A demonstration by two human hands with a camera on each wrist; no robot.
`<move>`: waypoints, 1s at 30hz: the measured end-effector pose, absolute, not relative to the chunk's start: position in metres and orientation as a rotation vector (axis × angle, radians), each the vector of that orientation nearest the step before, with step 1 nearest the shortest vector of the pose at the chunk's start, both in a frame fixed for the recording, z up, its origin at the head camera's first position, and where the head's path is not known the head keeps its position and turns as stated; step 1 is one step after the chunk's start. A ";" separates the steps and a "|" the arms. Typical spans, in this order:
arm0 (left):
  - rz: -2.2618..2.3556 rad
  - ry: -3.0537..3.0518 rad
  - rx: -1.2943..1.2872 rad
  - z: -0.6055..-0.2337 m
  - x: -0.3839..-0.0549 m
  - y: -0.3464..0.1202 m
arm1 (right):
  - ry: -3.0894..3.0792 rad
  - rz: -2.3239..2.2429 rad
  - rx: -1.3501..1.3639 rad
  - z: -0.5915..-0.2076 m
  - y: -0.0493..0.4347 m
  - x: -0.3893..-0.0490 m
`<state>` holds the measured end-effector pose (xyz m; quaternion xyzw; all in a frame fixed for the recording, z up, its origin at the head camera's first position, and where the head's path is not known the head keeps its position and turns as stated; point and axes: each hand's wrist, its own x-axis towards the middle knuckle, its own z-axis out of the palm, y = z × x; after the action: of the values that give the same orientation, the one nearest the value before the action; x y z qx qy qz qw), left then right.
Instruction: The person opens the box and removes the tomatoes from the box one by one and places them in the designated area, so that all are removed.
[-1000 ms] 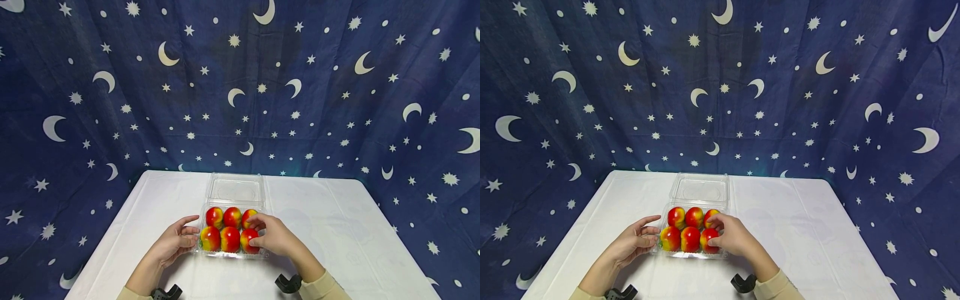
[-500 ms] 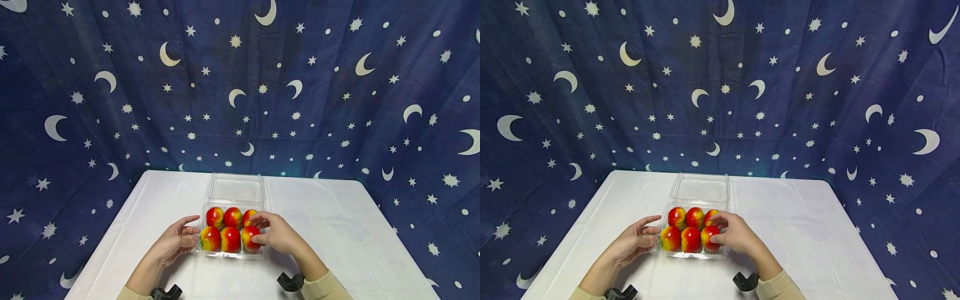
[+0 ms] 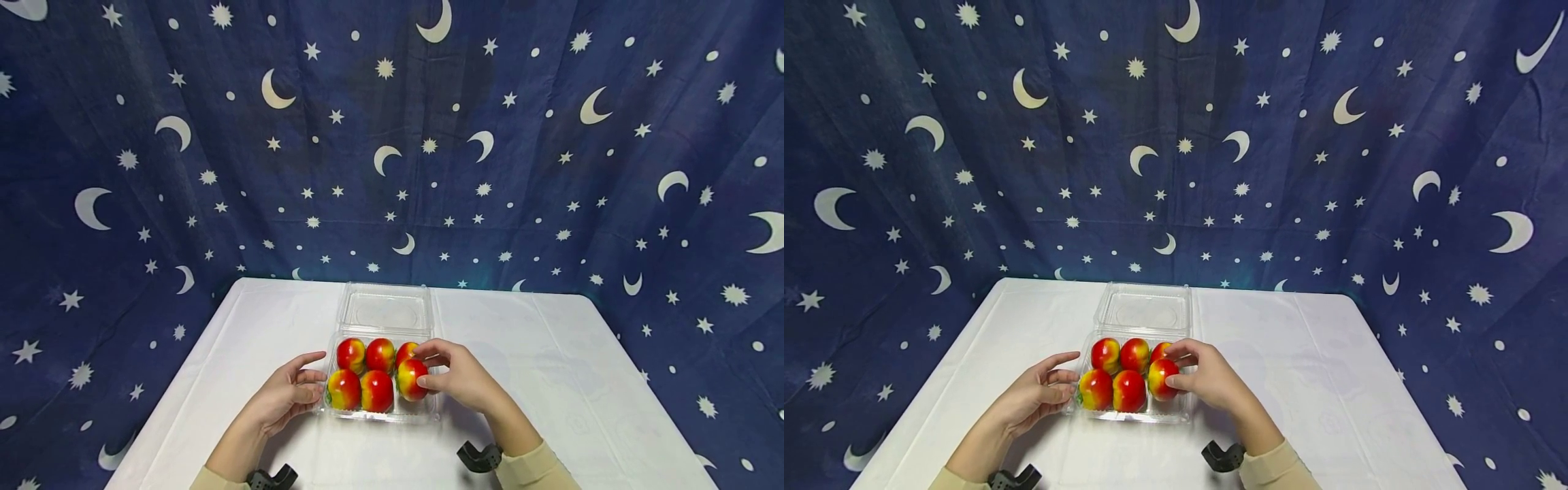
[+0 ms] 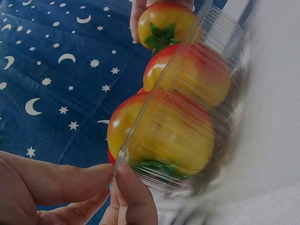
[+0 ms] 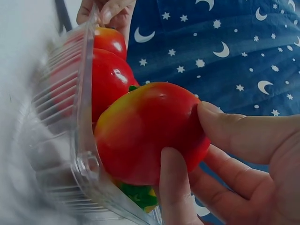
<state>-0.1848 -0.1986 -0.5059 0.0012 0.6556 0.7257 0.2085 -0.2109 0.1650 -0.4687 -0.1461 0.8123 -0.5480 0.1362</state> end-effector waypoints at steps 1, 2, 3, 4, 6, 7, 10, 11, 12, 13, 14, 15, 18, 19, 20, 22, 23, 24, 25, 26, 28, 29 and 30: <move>2.019 1.824 0.004 -0.506 -0.185 -0.199 | 2.332 -1.608 -0.427 -0.469 0.166 -0.211; 2.019 1.825 0.005 -0.506 -0.185 -0.199 | 2.319 -1.626 -0.428 -0.469 0.167 -0.211; 2.019 1.824 0.008 -0.506 -0.185 -0.199 | 2.307 -1.643 -0.428 -0.469 0.168 -0.211; 2.020 1.824 0.006 -0.507 -0.185 -0.199 | 2.297 -1.657 -0.429 -0.469 0.169 -0.211; 2.020 1.824 0.009 -0.507 -0.185 -0.199 | 2.280 -1.682 -0.432 -0.468 0.171 -0.212; 2.021 1.824 0.010 -0.506 -0.185 -0.199 | 2.274 -1.692 -0.435 -0.469 0.172 -0.213; 2.023 1.826 0.007 -0.506 -0.185 -0.200 | 2.260 -1.710 -0.449 -0.469 0.174 -0.214; 2.023 1.827 0.007 -0.506 -0.185 -0.199 | 2.254 -1.715 -0.453 -0.469 0.175 -0.214; 2.023 1.827 0.006 -0.506 -0.185 -0.199 | 2.252 -1.718 -0.458 -0.469 0.175 -0.214; 2.023 1.828 0.006 -0.507 -0.185 -0.199 | 2.247 -1.724 -0.464 -0.469 0.176 -0.214; 2.022 1.828 0.006 -0.507 -0.185 -0.199 | 2.242 -1.730 -0.469 -0.469 0.177 -0.214; 2.022 1.828 0.006 -0.507 -0.185 -0.199 | 2.237 -1.739 -0.473 -0.469 0.177 -0.214; 2.024 1.826 0.006 -0.507 -0.185 -0.200 | 2.231 -1.757 -0.483 -0.469 0.179 -0.214; 2.024 1.825 0.006 -0.507 -0.185 -0.200 | 2.226 -1.764 -0.486 -0.469 0.180 -0.214; 2.024 1.823 0.006 -0.507 -0.185 -0.200 | 2.223 -1.771 -0.488 -0.470 0.180 -0.215; 2.024 1.821 0.009 -0.508 -0.185 -0.200 | 2.215 -1.786 -0.494 -0.470 0.182 -0.215; 2.024 1.820 0.011 -0.508 -0.185 -0.200 | 2.209 -1.794 -0.498 -0.470 0.183 -0.215; 2.024 1.820 0.012 -0.508 -0.185 -0.200 | 2.205 -1.803 -0.501 -0.470 0.184 -0.216; 2.025 1.820 0.013 -0.508 -0.185 -0.200 | 2.203 -1.810 -0.505 -0.470 0.184 -0.216; 2.026 1.820 0.014 -0.508 -0.185 -0.200 | 2.202 -1.817 -0.507 -0.470 0.185 -0.216; 2.026 1.821 0.015 -0.508 -0.185 -0.200 | 2.207 -1.823 -0.507 -0.470 0.187 -0.216; 2.026 1.822 0.016 -0.508 -0.185 -0.200 | 2.210 -1.827 -0.507 -0.470 0.187 -0.217; 2.026 1.822 0.015 -0.508 -0.185 -0.200 | 2.215 -1.829 -0.506 -0.470 0.188 -0.217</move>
<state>-0.1849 -0.2001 -0.5081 0.0053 0.6541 0.7274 0.2072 -0.2170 0.1883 -0.4696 -0.1723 0.7546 -0.6232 0.1122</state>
